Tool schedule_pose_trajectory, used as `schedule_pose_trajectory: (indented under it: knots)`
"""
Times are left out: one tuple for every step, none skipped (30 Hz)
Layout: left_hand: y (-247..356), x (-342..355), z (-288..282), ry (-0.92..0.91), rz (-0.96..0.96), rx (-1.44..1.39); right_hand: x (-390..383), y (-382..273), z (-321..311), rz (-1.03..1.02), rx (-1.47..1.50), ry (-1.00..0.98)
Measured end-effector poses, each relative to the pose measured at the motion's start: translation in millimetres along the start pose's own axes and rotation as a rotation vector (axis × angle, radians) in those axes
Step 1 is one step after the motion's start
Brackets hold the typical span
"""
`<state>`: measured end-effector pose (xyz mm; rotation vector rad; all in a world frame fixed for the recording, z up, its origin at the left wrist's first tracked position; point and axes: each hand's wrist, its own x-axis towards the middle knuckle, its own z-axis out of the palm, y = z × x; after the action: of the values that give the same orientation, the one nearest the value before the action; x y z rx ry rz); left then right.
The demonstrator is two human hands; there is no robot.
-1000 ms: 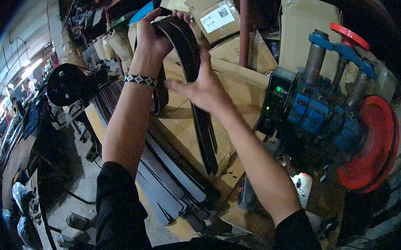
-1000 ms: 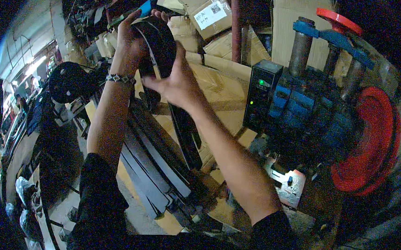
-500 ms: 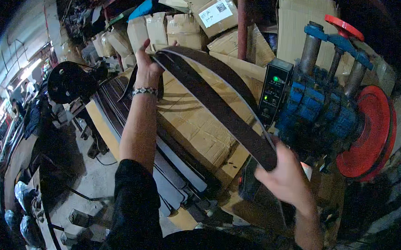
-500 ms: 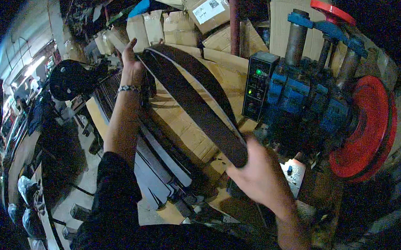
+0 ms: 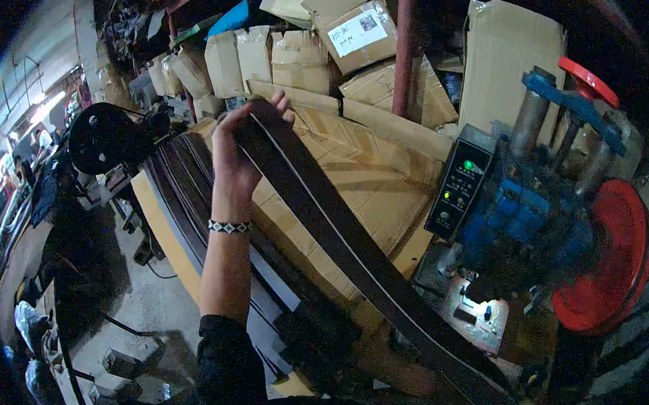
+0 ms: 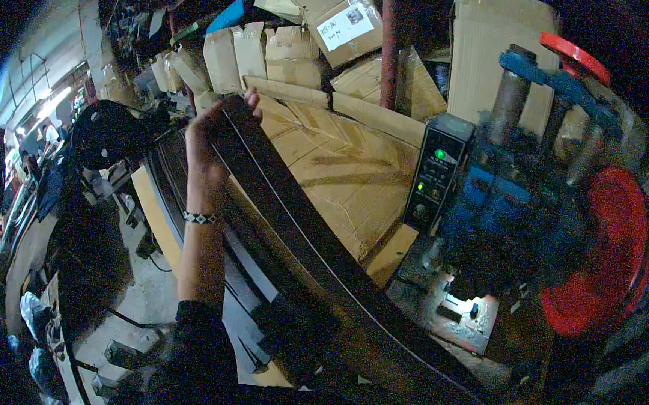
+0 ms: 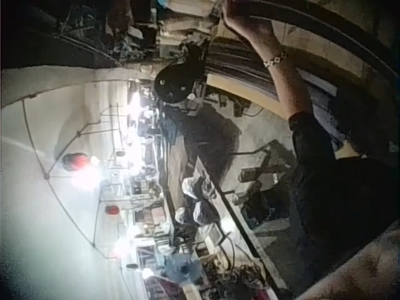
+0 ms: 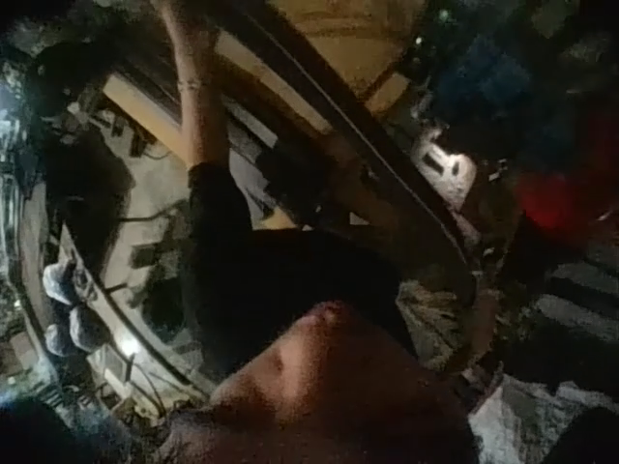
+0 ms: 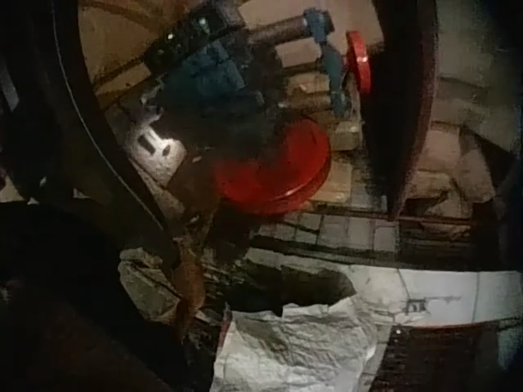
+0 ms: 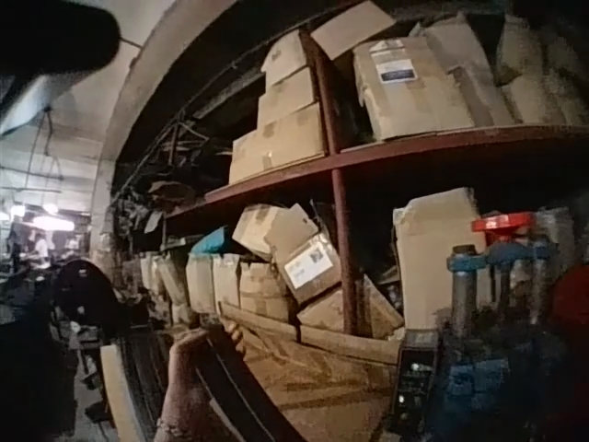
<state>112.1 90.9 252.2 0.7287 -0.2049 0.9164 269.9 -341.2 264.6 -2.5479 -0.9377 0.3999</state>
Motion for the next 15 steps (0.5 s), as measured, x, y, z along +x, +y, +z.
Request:
schedule_pose_trajectory:
  knots:
    - [14, -5, 5, -0.028, 0.077, 0.079, 10, -18, 12, -0.02, -0.021, -0.004]
    - [11, 4, 14, -0.066, 0.091, 0.071, 5, -19, 20, 0.0, -0.053, 0.025]
    - [28, 6, 20, -0.046, 0.101, 0.096, 10, -21, 32, -0.024, -0.055, 0.013]
    - [38, 14, 23, -0.107, 0.122, 0.146, 2, -11, 45, -0.022, -0.07, 0.021]
    - [41, 29, 23, -0.184, 0.139, 0.165, -14, 10, 56, 0.001, -0.101, 0.053]
    - [44, 45, 21, -0.193, 0.133, 0.129, -32, 36, 66, 0.025, -0.132, 0.083]
    - [57, 56, 27, -0.275, 0.146, 0.181, -35, 56, 80, 0.006, -0.124, 0.084]
    - [66, 73, 27, -0.363, 0.157, 0.202, -36, 56, 87, 0.009, -0.136, 0.1]
    - [74, 94, 13, -0.359, 0.155, 0.178, -33, 55, 94, 0.023, -0.164, 0.115]
    - [89, 114, 5, -0.469, 0.067, 0.147, -31, 59, 99, 0.023, -0.181, 0.129]
    - [104, 134, -6, -0.578, -0.02, 0.114, -29, 64, 101, 0.025, -0.2, 0.144]
    - [116, 154, -18, -0.581, -0.017, 0.097, -28, 70, 101, 0.032, -0.222, 0.162]
    - [132, 169, -37, -0.661, -0.072, 0.115, -14, 85, 109, 0.011, -0.21, 0.138]
    - [126, 180, -55, -0.763, -0.125, 0.081, 19, 55, 108, -0.301, 0.2, 0.143]
    - [100, 180, -80, -0.297, 0.09, 0.216, 47, 8, 100, -0.066, 0.102, -0.017]
